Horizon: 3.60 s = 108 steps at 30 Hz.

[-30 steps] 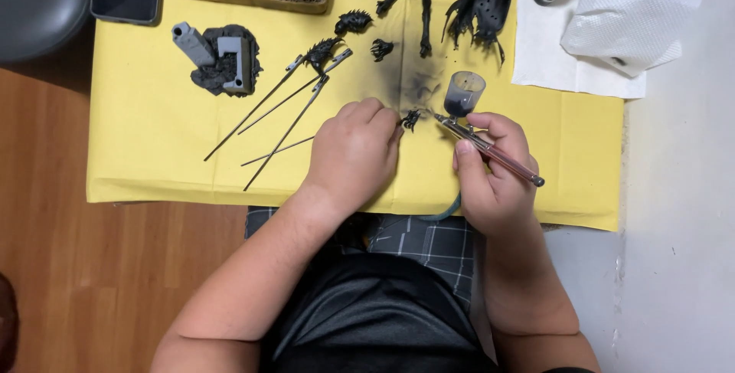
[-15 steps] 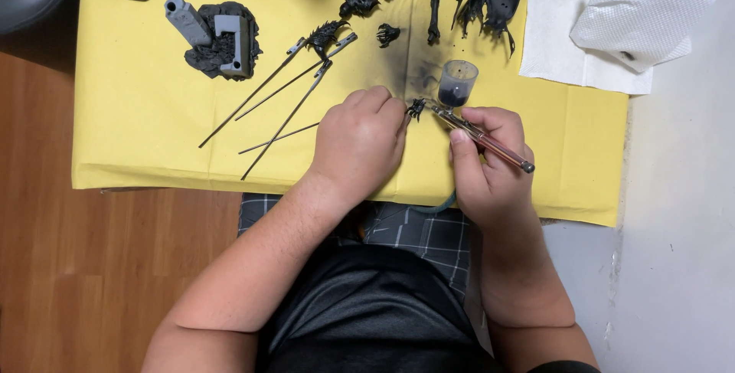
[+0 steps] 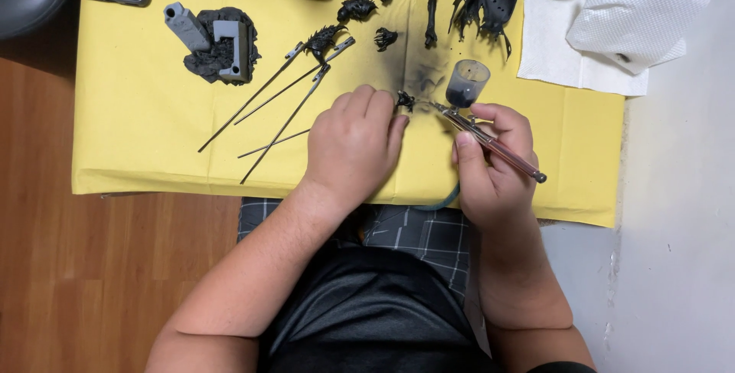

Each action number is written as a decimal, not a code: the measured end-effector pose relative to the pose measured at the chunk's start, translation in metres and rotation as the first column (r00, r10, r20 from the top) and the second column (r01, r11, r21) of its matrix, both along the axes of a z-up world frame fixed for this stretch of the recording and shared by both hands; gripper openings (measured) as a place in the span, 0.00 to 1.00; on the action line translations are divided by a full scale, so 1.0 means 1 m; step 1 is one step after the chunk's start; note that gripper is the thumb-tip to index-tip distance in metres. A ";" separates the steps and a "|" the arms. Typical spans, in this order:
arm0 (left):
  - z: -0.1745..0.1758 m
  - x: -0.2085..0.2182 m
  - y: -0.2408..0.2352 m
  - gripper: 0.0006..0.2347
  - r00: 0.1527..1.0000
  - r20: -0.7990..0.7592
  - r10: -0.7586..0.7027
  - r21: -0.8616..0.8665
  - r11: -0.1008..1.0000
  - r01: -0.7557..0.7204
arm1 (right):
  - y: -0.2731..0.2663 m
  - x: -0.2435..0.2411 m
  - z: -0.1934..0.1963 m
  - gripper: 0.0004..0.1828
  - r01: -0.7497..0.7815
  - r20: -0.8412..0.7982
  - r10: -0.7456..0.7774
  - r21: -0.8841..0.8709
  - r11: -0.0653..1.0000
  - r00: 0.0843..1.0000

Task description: Airbrushing various plastic model components on a workbench.

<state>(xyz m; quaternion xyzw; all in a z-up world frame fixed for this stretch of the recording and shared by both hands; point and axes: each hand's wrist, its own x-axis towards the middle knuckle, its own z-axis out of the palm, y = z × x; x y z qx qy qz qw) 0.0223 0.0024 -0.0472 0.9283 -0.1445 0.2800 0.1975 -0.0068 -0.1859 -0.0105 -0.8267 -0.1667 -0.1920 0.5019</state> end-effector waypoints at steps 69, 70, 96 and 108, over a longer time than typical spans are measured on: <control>0.020 0.014 0.021 0.08 0.911 -0.243 -0.333 -0.190 0.937 0.292 | 0.004 -0.009 0.012 0.06 -0.031 0.006 0.032 -0.095 0.995 0.999; 0.020 0.014 0.022 0.08 0.912 -0.242 -0.331 -0.190 0.938 0.290 | 0.004 -0.009 0.011 0.06 -0.033 0.008 0.034 -0.095 0.995 0.999; 0.013 0.016 0.020 0.09 0.921 -0.224 -0.318 -0.205 0.940 0.274 | 0.004 -0.004 0.010 0.11 -0.034 -0.040 0.033 -0.036 0.999 0.999; 0.013 0.015 0.020 0.09 0.914 -0.249 -0.321 -0.215 0.938 0.271 | -0.003 -0.004 -0.014 0.09 -0.062 -0.053 0.071 0.144 0.988 0.996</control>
